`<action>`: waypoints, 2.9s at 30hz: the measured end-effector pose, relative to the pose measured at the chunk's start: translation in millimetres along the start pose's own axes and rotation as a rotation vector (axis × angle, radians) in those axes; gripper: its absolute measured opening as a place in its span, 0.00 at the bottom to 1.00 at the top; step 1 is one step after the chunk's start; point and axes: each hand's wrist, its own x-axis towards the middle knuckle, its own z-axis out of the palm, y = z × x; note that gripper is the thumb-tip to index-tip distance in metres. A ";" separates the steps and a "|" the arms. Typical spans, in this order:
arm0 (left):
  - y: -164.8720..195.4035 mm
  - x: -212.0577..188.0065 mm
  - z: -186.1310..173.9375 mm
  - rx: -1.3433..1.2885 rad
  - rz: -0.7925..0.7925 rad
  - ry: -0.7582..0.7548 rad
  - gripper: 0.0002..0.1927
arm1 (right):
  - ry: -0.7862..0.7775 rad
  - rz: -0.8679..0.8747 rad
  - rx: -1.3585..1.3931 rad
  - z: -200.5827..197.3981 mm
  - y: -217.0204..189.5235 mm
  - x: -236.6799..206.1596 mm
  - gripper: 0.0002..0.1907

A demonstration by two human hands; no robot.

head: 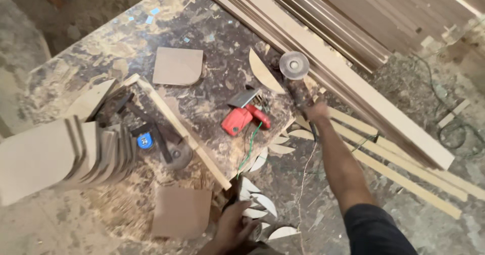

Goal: The person uses a jigsaw to cut curved edges on rectangular wooden pieces, then switches to an angle grinder to smooth the same edges. The person handles multiple wooden pieces one at a time, placing finished pieces aside on the workbench.

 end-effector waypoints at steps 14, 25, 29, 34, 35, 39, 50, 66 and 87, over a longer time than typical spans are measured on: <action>-29.9 42.3 21.5 0.049 0.204 -0.126 0.29 | -0.213 0.082 0.356 55.2 32.8 -63.9 0.30; 22.2 -25.7 151.0 -0.538 -0.150 -0.607 0.47 | 0.196 0.229 1.138 44.9 143.3 -409.9 0.26; 54.1 -85.3 170.0 -0.696 0.085 -0.746 0.25 | 0.243 0.068 1.489 0.2 173.0 -496.4 0.35; 65.3 -155.5 176.4 -0.798 -0.320 -1.197 0.18 | -0.202 -0.380 2.201 -38.4 209.7 -547.0 0.51; 68.8 -176.9 181.4 -1.069 -0.439 -1.281 0.19 | -0.255 -0.466 2.293 -38.8 213.5 -557.3 0.49; 62.4 -218.6 163.2 -1.170 -0.506 -1.344 0.20 | -0.312 -0.545 2.369 -28.4 207.6 -590.1 0.46; 4.1 -323.0 14.1 -1.303 -0.604 -1.487 0.28 | -0.132 -0.431 2.231 48.5 68.6 -757.2 0.39; -52.1 -439.4 -231.7 -0.079 0.002 -0.747 0.47 | 0.487 -0.024 1.823 179.4 -101.8 -885.7 0.27; -120.2 -354.1 -195.5 0.023 0.131 -0.169 0.15 | 0.926 0.246 1.606 231.3 -71.2 -728.5 0.08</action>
